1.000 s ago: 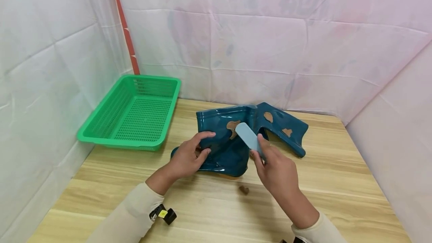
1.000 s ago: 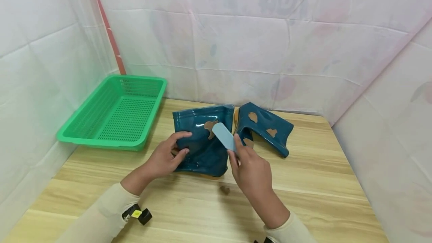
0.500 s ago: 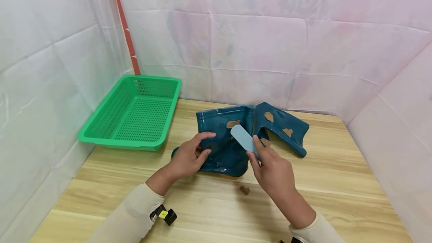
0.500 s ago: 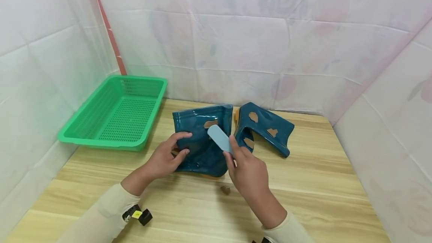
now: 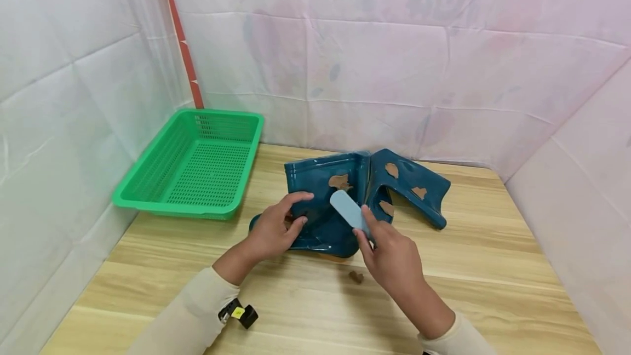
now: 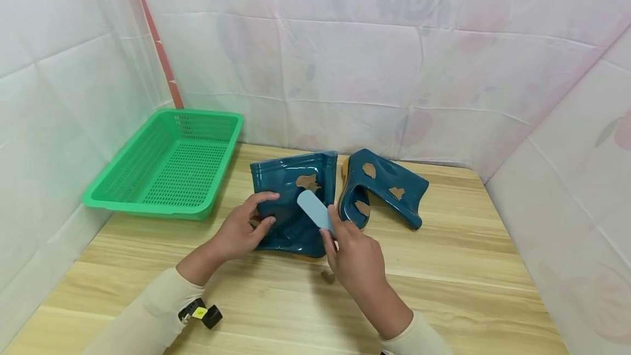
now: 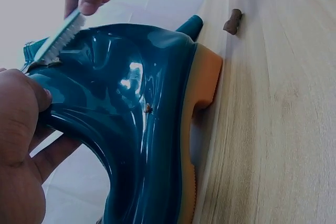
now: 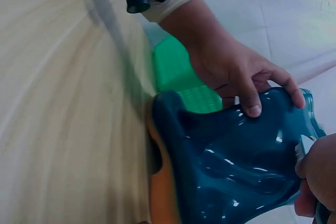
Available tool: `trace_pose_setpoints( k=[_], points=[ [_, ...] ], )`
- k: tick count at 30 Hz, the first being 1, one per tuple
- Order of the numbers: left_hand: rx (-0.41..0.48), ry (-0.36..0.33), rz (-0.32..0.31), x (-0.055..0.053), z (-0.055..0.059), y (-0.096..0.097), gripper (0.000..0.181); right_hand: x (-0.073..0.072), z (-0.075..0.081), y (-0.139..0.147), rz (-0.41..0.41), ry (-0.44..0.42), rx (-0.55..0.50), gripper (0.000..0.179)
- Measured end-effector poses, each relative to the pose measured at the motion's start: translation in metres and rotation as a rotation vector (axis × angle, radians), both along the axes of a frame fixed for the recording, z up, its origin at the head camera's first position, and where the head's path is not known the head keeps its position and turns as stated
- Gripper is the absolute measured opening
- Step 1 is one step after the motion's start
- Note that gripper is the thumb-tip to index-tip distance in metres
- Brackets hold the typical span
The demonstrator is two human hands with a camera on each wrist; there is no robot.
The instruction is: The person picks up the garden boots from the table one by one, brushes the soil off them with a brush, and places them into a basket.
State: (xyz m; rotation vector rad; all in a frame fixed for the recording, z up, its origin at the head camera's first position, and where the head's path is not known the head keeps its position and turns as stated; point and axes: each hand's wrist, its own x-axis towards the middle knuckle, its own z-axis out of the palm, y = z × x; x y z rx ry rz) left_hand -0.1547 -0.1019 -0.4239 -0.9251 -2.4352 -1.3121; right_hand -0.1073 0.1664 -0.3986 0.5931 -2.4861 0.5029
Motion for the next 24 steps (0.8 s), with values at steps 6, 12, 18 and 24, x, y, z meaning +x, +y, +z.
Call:
trace_pose_setpoints(
  k=[6, 12, 18, 24],
  points=[
    [-0.005, 0.003, 0.010, 0.000, 0.002, 0.000, 0.055, 0.002, 0.003, 0.001, 0.044, 0.055, -0.037, 0.057],
    [-0.008, 0.013, 0.006, 0.000, 0.001, 0.000, 0.055, -0.002, 0.008, 0.000, 0.016, 0.072, -0.061, 0.059],
    [-0.019, 0.006, 0.003, 0.001, -0.001, 0.001, 0.053, 0.004, -0.003, -0.002, 0.015, -0.023, 0.013, 0.055],
    [-0.003, -0.005, 0.009, 0.000, 0.001, 0.000, 0.054, 0.003, 0.001, 0.000, 0.062, 0.064, -0.060, 0.056]
  ],
)
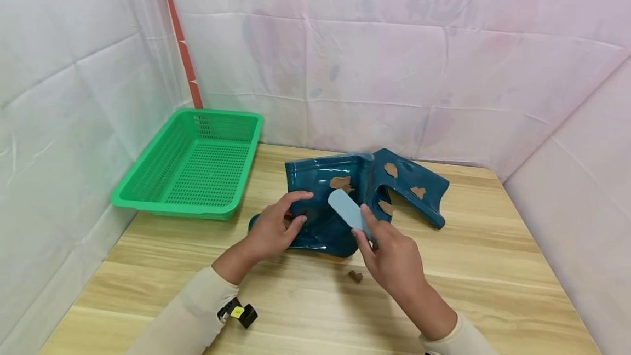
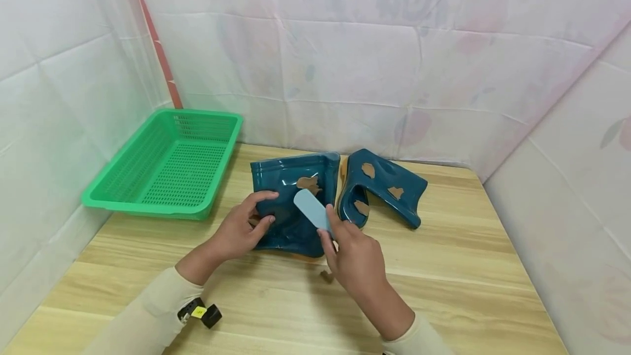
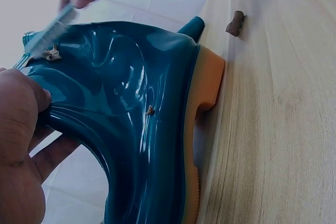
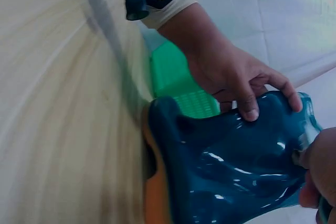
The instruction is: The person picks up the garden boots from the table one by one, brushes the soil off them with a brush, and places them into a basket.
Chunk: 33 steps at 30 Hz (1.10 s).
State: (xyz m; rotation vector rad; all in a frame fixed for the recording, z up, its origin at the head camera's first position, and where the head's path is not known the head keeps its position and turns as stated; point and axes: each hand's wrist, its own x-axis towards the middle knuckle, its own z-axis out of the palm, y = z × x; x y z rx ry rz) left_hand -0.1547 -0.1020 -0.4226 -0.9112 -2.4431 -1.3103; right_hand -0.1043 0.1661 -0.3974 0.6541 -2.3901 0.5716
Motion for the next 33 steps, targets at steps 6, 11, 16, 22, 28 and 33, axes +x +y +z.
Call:
trace_pose_setpoints(
  k=[6, 11, 16, 22, 28, 33],
  points=[
    [0.000, 0.004, 0.003, 0.001, 0.001, 0.000, 0.054, -0.005, 0.006, -0.002, 0.023, 0.020, 0.036, 0.055],
    [-0.005, 0.004, -0.006, 0.002, 0.001, 0.001, 0.053, -0.006, 0.007, 0.004, -0.076, 0.022, 0.035, 0.056],
    [-0.002, -0.001, -0.005, 0.001, 0.002, 0.001, 0.053, -0.006, 0.008, 0.009, -0.079, 0.062, -0.018, 0.058],
    [-0.005, -0.003, 0.006, 0.000, 0.002, 0.000, 0.053, -0.009, 0.010, 0.004, -0.067, 0.068, -0.026, 0.059],
    [0.005, 0.011, 0.001, 0.001, 0.000, 0.001, 0.053, -0.003, 0.001, -0.004, -0.060, -0.060, 0.055, 0.054],
    [0.003, 0.015, 0.018, 0.000, 0.001, 0.001, 0.054, 0.002, -0.004, -0.007, 0.022, -0.049, 0.061, 0.054]
  ],
)
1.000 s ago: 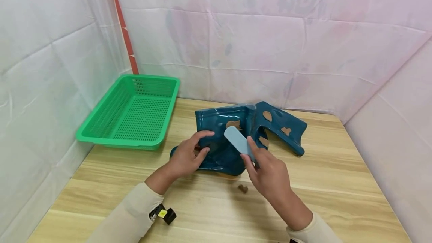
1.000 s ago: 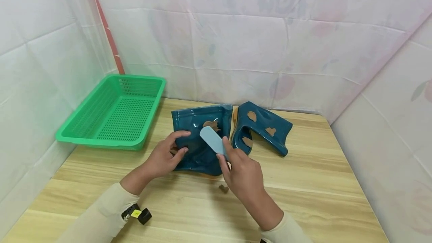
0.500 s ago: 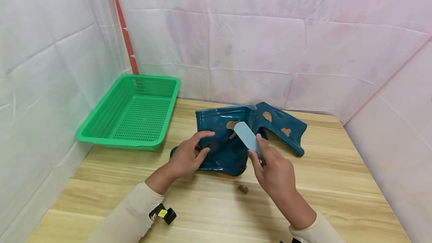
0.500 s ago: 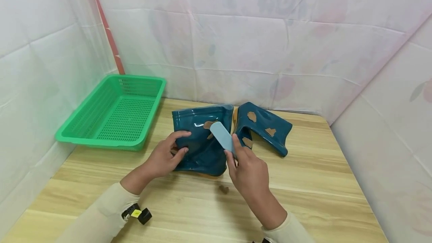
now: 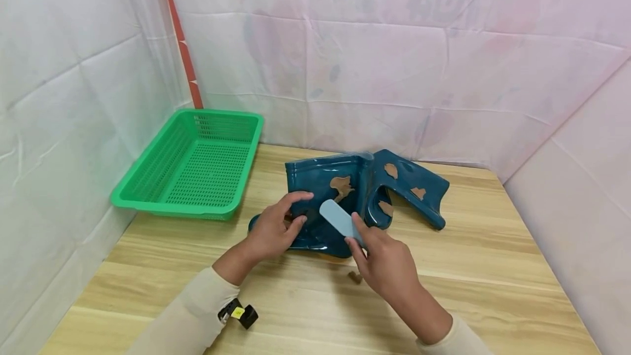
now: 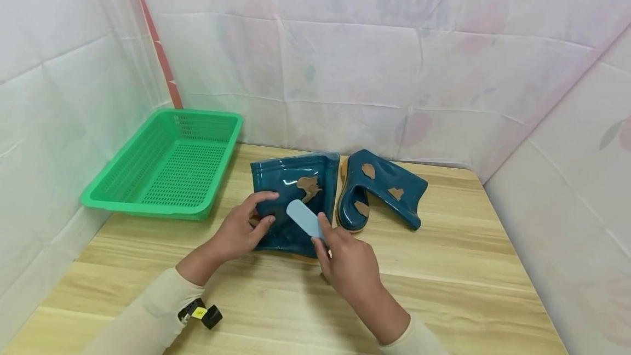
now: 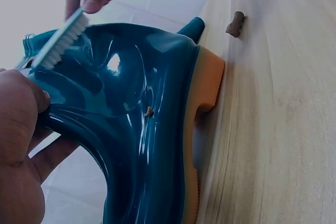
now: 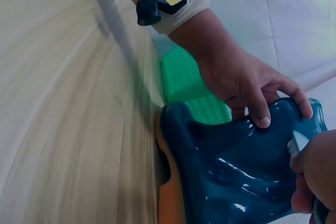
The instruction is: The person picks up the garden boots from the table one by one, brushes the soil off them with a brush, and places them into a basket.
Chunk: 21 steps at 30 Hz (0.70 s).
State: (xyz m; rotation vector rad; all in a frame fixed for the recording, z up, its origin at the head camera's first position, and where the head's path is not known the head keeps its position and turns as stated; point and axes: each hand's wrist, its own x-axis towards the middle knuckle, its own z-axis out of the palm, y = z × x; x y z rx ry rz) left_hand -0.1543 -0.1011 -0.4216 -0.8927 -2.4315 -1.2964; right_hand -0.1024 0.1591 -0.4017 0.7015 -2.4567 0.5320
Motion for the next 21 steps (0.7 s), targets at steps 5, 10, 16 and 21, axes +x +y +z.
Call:
trace_pose_setpoints(
  k=[5, 10, 16, 21],
  points=[
    [0.006, -0.006, 0.005, 0.001, 0.002, 0.000, 0.054, -0.001, 0.005, 0.001, 0.020, 0.031, 0.016, 0.055],
    [0.004, -0.016, -0.018, 0.002, 0.001, 0.000, 0.052, -0.002, 0.011, 0.010, -0.080, 0.060, 0.040, 0.054],
    [0.004, -0.022, -0.029, 0.002, 0.002, 0.000, 0.052, -0.003, 0.018, 0.012, -0.081, 0.133, -0.045, 0.059],
    [0.004, -0.008, -0.025, 0.003, 0.003, 0.000, 0.052, -0.012, 0.028, 0.004, -0.064, 0.146, -0.079, 0.059]
  ],
)
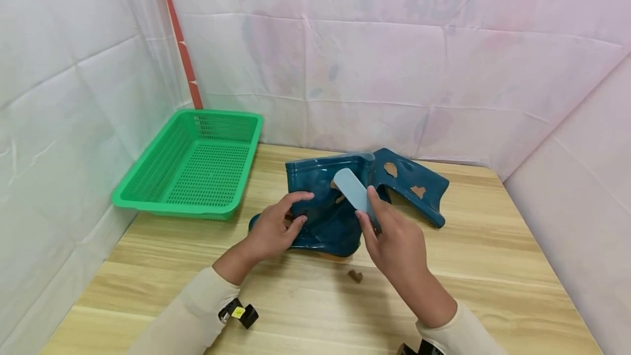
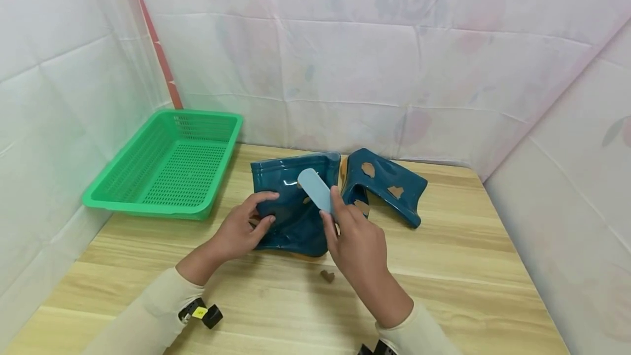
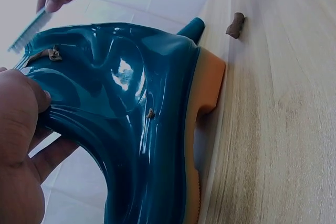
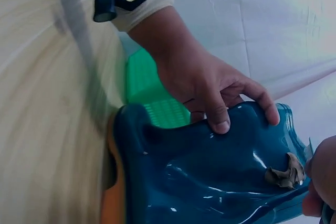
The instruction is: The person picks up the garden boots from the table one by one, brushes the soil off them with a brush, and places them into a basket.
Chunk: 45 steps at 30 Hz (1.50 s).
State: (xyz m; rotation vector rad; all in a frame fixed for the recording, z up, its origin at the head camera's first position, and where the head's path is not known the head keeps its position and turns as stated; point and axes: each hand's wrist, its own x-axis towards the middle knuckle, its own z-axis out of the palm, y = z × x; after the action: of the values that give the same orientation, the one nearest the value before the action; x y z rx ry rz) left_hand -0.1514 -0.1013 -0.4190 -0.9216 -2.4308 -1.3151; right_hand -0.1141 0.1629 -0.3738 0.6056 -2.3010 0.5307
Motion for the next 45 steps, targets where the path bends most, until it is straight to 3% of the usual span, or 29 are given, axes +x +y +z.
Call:
trace_pose_setpoints(
  k=[5, 10, 14, 19, 25, 30, 33, 37, 41, 45],
  points=[
    [-0.023, 0.000, 0.011, 0.001, -0.002, 0.001, 0.053, -0.002, 0.000, -0.006, -0.029, -0.110, 0.054, 0.054],
    [-0.029, -0.017, 0.018, 0.001, -0.002, 0.001, 0.054, 0.006, -0.003, -0.007, 0.020, -0.164, 0.098, 0.052],
    [-0.022, -0.010, 0.025, 0.001, -0.002, 0.000, 0.054, 0.005, 0.000, -0.007, 0.056, -0.119, 0.085, 0.054],
    [-0.008, -0.006, 0.015, 0.002, -0.003, -0.001, 0.054, -0.004, 0.009, -0.008, 0.034, -0.014, 0.065, 0.059],
    [-0.014, -0.004, 0.014, 0.003, -0.003, 0.000, 0.054, -0.002, 0.007, -0.007, -0.029, -0.055, 0.149, 0.054],
    [-0.013, -0.005, 0.002, 0.001, -0.003, 0.000, 0.053, -0.001, 0.009, 0.001, -0.093, -0.002, 0.116, 0.055],
    [-0.013, -0.002, 0.007, 0.001, -0.001, -0.001, 0.053, -0.002, 0.010, 0.000, -0.030, 0.053, 0.097, 0.050],
    [-0.016, 0.004, 0.020, 0.001, 0.000, -0.001, 0.054, -0.003, 0.006, -0.006, 0.050, 0.055, 0.116, 0.049],
    [-0.022, 0.001, 0.017, 0.002, -0.001, -0.001, 0.054, -0.004, 0.003, -0.004, -0.021, 0.002, 0.141, 0.053],
    [-0.026, -0.001, 0.002, 0.001, -0.002, 0.000, 0.054, -0.004, 0.004, 0.002, -0.091, 0.021, 0.115, 0.056]
  ],
)
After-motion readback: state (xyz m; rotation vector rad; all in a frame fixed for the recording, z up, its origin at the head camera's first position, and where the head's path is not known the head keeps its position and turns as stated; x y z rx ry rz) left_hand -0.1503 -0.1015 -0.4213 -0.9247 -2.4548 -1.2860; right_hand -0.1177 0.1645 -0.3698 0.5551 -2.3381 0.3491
